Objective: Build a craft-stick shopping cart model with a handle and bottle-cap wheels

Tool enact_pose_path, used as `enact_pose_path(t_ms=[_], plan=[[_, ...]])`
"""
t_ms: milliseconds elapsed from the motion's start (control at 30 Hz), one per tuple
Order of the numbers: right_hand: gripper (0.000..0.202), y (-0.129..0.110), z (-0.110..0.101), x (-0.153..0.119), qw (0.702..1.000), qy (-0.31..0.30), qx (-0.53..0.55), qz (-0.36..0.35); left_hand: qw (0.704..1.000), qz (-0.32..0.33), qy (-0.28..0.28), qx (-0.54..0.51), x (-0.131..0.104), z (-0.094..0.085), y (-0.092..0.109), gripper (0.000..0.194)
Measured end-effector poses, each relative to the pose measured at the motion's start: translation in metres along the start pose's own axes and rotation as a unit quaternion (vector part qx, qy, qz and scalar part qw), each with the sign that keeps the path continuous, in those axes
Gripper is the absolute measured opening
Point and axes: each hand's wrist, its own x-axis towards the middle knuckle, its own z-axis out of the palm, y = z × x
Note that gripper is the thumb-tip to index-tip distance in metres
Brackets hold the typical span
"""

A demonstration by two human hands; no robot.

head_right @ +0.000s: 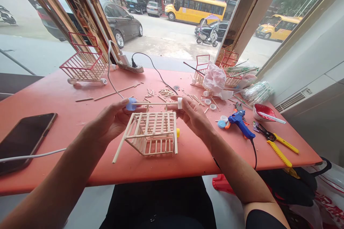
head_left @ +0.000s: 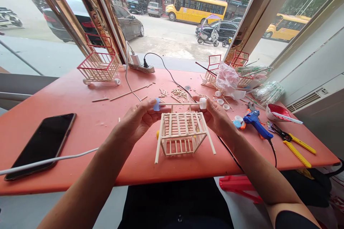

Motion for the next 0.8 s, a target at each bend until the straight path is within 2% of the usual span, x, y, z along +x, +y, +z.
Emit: enact_pose_path(t_ms=[800], plan=[[0.059, -0.0019, 0.0013, -0.0006, 1.000, 0.005, -0.003, 0.009, 1.000, 0.000, 0.015, -0.001, -0.0007, 0.0022, 0.0014, 0.022]])
